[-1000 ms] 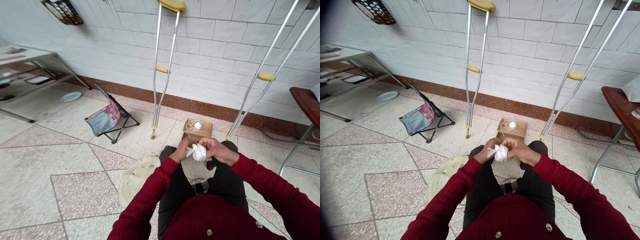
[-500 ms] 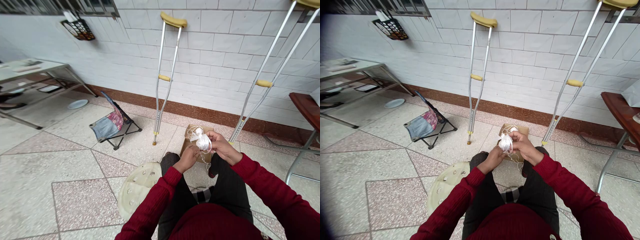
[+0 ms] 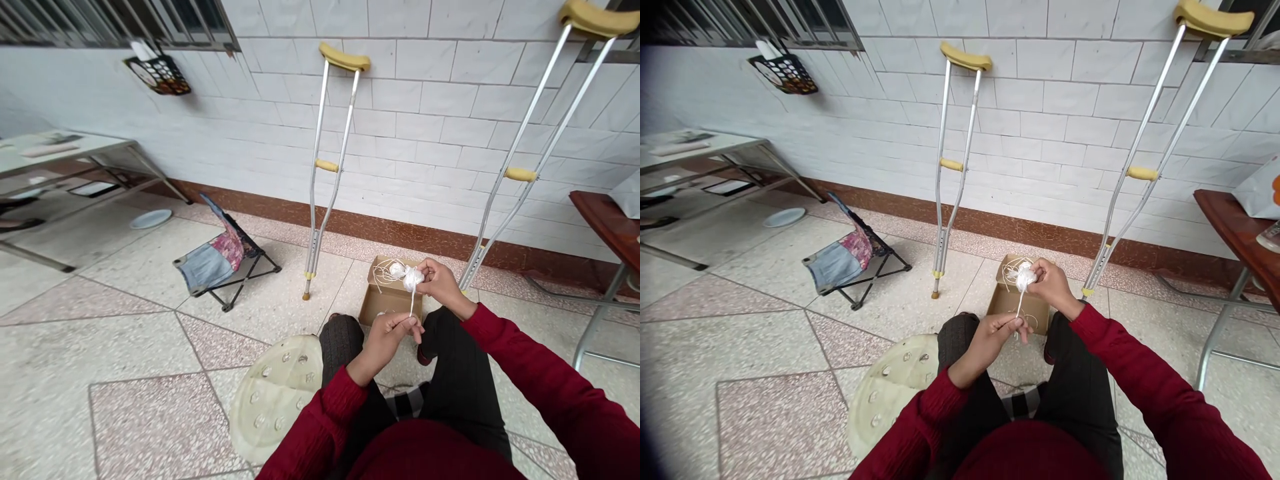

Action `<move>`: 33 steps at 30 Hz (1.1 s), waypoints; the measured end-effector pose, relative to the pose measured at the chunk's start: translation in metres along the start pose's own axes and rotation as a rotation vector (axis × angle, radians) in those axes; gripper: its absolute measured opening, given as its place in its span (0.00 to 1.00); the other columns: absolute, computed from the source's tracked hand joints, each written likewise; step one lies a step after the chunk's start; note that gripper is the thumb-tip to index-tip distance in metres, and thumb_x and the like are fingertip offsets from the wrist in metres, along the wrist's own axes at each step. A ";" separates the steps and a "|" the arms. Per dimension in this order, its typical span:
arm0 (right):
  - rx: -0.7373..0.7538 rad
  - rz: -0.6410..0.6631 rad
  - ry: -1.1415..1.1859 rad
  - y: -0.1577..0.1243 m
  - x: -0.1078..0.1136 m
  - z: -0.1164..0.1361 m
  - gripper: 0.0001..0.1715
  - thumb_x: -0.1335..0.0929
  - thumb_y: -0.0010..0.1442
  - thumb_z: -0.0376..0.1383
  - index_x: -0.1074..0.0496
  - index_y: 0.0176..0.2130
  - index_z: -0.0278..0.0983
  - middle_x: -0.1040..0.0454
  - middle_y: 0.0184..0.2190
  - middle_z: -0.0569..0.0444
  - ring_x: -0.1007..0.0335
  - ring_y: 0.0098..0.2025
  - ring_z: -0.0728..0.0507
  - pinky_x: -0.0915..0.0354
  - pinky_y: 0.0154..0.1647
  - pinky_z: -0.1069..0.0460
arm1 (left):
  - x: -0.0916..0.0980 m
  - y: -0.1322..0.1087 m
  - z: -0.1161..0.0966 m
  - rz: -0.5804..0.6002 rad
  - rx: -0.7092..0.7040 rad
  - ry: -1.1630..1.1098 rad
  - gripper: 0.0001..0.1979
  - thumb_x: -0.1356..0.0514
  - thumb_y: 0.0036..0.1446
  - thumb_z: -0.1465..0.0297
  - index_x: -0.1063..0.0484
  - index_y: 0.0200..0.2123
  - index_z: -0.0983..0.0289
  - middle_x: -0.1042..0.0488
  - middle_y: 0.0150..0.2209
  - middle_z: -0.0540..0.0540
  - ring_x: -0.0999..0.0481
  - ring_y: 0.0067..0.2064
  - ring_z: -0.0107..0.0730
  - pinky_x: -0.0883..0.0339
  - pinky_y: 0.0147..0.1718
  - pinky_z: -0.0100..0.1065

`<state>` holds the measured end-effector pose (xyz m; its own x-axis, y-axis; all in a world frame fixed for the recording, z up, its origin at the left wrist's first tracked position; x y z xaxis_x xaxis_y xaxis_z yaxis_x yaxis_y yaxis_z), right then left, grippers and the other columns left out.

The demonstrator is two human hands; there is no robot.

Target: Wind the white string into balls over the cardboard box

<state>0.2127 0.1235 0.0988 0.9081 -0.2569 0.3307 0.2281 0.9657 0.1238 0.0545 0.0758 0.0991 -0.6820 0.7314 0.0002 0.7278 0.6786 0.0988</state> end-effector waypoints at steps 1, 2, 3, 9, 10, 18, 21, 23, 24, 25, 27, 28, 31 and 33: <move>0.006 -0.016 -0.054 0.001 0.001 -0.007 0.17 0.29 0.37 0.30 0.32 0.31 0.36 0.32 0.22 0.62 0.40 0.22 0.51 0.44 0.20 0.57 | 0.003 -0.003 -0.002 -0.023 -0.009 0.021 0.22 0.49 0.65 0.60 0.25 0.26 0.67 0.23 0.29 0.56 0.24 0.38 0.34 0.36 0.45 0.34; 0.006 -0.034 -0.100 0.002 0.001 -0.015 0.17 0.29 0.36 0.30 0.32 0.31 0.36 0.32 0.22 0.62 0.40 0.21 0.51 0.44 0.20 0.57 | 0.005 -0.005 -0.003 -0.036 -0.010 0.033 0.21 0.49 0.65 0.60 0.25 0.27 0.66 0.23 0.28 0.55 0.24 0.37 0.34 0.35 0.44 0.34; -0.003 -0.051 -0.129 0.003 0.000 -0.023 0.16 0.29 0.36 0.30 0.32 0.30 0.37 0.32 0.21 0.62 0.39 0.21 0.51 0.44 0.20 0.57 | 0.006 -0.006 -0.002 -0.041 -0.007 0.038 0.21 0.49 0.65 0.60 0.25 0.27 0.66 0.23 0.27 0.55 0.24 0.36 0.33 0.35 0.43 0.34; -0.157 0.017 0.077 0.005 -0.022 -0.050 0.19 0.30 0.37 0.30 0.35 0.33 0.38 0.32 0.20 0.63 0.36 0.16 0.49 0.43 0.14 0.56 | -0.001 -0.011 0.032 -0.014 0.045 0.008 0.22 0.49 0.63 0.57 0.27 0.28 0.66 0.25 0.23 0.54 0.24 0.32 0.34 0.33 0.40 0.35; -0.161 0.042 0.111 0.005 -0.025 -0.049 0.20 0.30 0.37 0.30 0.36 0.34 0.38 0.33 0.20 0.63 0.36 0.16 0.49 0.43 0.14 0.56 | 0.000 -0.013 0.040 -0.022 0.061 0.006 0.22 0.48 0.63 0.56 0.27 0.28 0.66 0.25 0.22 0.53 0.24 0.32 0.35 0.32 0.40 0.35; -0.274 0.131 -0.022 0.003 -0.028 -0.082 0.17 0.30 0.33 0.26 0.34 0.28 0.36 0.33 0.16 0.63 0.38 0.14 0.51 0.45 0.12 0.57 | 0.004 -0.020 0.051 -0.091 0.104 0.008 0.20 0.48 0.62 0.56 0.27 0.30 0.65 0.24 0.23 0.52 0.23 0.32 0.34 0.32 0.40 0.35; -0.386 0.085 0.172 0.007 -0.030 -0.079 0.16 0.30 0.35 0.27 0.35 0.29 0.36 0.34 0.15 0.63 0.39 0.14 0.51 0.45 0.13 0.57 | -0.003 -0.018 0.054 -0.089 0.101 -0.027 0.19 0.48 0.62 0.56 0.27 0.29 0.65 0.25 0.21 0.52 0.24 0.31 0.34 0.32 0.40 0.35; -0.357 0.070 0.312 0.010 -0.029 -0.049 0.15 0.30 0.37 0.29 0.34 0.30 0.35 0.33 0.16 0.62 0.40 0.14 0.52 0.45 0.13 0.58 | -0.003 -0.018 0.064 -0.057 0.108 -0.008 0.20 0.48 0.63 0.57 0.27 0.30 0.65 0.24 0.22 0.52 0.24 0.31 0.33 0.32 0.40 0.35; -0.303 0.100 0.364 0.009 -0.028 -0.027 0.15 0.30 0.38 0.30 0.34 0.31 0.35 0.32 0.18 0.62 0.40 0.15 0.53 0.45 0.13 0.58 | -0.001 -0.016 0.069 -0.039 0.106 0.025 0.20 0.49 0.63 0.57 0.27 0.30 0.66 0.23 0.24 0.53 0.24 0.32 0.33 0.33 0.40 0.34; -0.246 0.166 0.385 0.004 -0.029 -0.004 0.17 0.29 0.37 0.29 0.33 0.32 0.35 0.31 0.20 0.61 0.39 0.15 0.53 0.46 0.13 0.58 | 0.005 -0.014 0.073 -0.032 0.102 0.076 0.21 0.50 0.63 0.57 0.26 0.30 0.66 0.23 0.25 0.53 0.24 0.33 0.33 0.33 0.40 0.34; -0.141 0.297 0.360 -0.017 -0.031 0.037 0.21 0.28 0.36 0.28 0.32 0.34 0.36 0.29 0.25 0.60 0.38 0.18 0.53 0.46 0.14 0.59 | 0.025 -0.004 0.077 -0.042 0.082 0.234 0.22 0.50 0.64 0.58 0.26 0.30 0.67 0.22 0.27 0.54 0.24 0.34 0.33 0.34 0.41 0.33; -0.107 0.376 0.319 -0.033 -0.034 0.050 0.20 0.27 0.37 0.27 0.31 0.33 0.36 0.30 0.25 0.59 0.37 0.21 0.52 0.45 0.16 0.59 | 0.038 0.004 0.075 -0.074 0.075 0.334 0.22 0.50 0.64 0.59 0.26 0.29 0.67 0.23 0.26 0.54 0.25 0.33 0.33 0.34 0.39 0.33; -0.101 0.527 0.234 -0.083 -0.049 0.053 0.19 0.27 0.37 0.25 0.30 0.32 0.37 0.32 0.22 0.61 0.40 0.21 0.54 0.47 0.18 0.60 | 0.062 0.037 0.043 -0.023 -0.035 0.720 0.18 0.49 0.63 0.63 0.26 0.28 0.66 0.24 0.29 0.54 0.26 0.34 0.33 0.36 0.40 0.33; -0.218 0.641 0.255 -0.108 -0.068 0.027 0.21 0.28 0.35 0.23 0.30 0.32 0.37 0.34 0.20 0.63 0.42 0.20 0.54 0.48 0.17 0.60 | 0.067 0.059 0.007 0.018 -0.160 0.954 0.16 0.49 0.63 0.66 0.26 0.29 0.65 0.24 0.30 0.54 0.27 0.35 0.33 0.38 0.47 0.35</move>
<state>0.1171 0.0358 0.0881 0.9344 0.3536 0.0437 -0.3364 0.9158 -0.2195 0.0519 0.1652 0.0983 -0.4940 0.3310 0.8040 0.7681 0.5994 0.2252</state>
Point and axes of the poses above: each hand's wrist, its own y-axis towards the middle knuckle, its own x-axis out of the back of the hand, z = x × y, the point moved 8 cm from there along y, towards the middle knuckle
